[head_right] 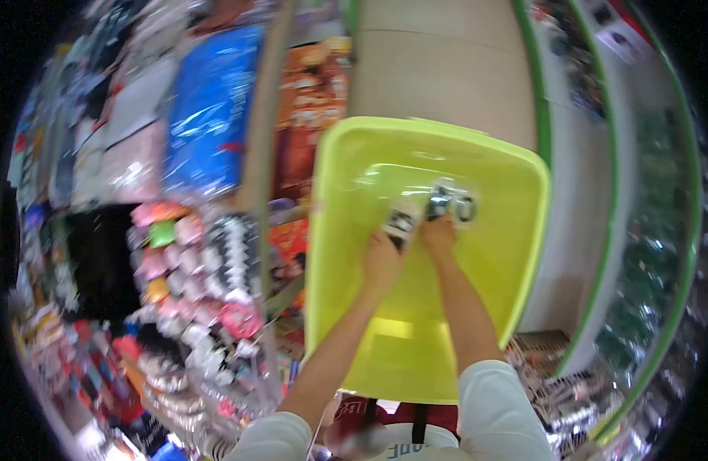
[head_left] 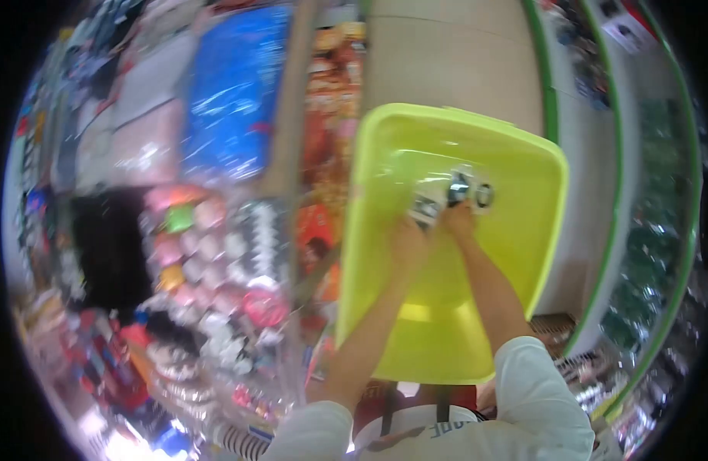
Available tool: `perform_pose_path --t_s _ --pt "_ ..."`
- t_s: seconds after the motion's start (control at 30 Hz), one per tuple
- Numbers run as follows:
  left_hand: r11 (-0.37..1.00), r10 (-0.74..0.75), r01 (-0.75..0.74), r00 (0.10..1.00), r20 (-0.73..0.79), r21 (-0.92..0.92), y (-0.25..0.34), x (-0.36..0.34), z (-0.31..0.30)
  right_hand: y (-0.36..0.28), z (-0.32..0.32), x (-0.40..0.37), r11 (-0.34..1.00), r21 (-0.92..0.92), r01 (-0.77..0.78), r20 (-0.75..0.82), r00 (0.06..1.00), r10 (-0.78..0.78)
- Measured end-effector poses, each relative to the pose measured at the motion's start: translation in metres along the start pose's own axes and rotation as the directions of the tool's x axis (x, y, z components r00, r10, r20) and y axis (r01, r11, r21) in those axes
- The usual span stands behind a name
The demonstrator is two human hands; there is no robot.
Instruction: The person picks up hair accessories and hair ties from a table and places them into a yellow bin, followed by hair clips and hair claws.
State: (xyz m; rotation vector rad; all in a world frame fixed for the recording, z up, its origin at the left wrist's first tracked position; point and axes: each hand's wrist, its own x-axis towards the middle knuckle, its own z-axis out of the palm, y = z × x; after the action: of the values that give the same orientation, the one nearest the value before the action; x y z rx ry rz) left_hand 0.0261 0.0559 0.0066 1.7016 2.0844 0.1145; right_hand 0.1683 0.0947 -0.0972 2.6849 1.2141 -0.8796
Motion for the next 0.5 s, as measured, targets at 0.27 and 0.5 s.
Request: perform_pose_path --t_s 0.27,0.5 --pt "0.817 0.292 -0.096 0.919 0.265 -0.568 -0.082 -0.198 -0.220 0.042 -0.028 -0.013 0.873 0.460 0.159 0.398 0.842 -0.363" --pt "0.899 0.014 -0.121 0.969 -0.248 -0.420 -0.206 -0.340 -0.341 0.061 -0.104 -0.219 0.771 0.583 0.257 0.314 0.804 -0.505"
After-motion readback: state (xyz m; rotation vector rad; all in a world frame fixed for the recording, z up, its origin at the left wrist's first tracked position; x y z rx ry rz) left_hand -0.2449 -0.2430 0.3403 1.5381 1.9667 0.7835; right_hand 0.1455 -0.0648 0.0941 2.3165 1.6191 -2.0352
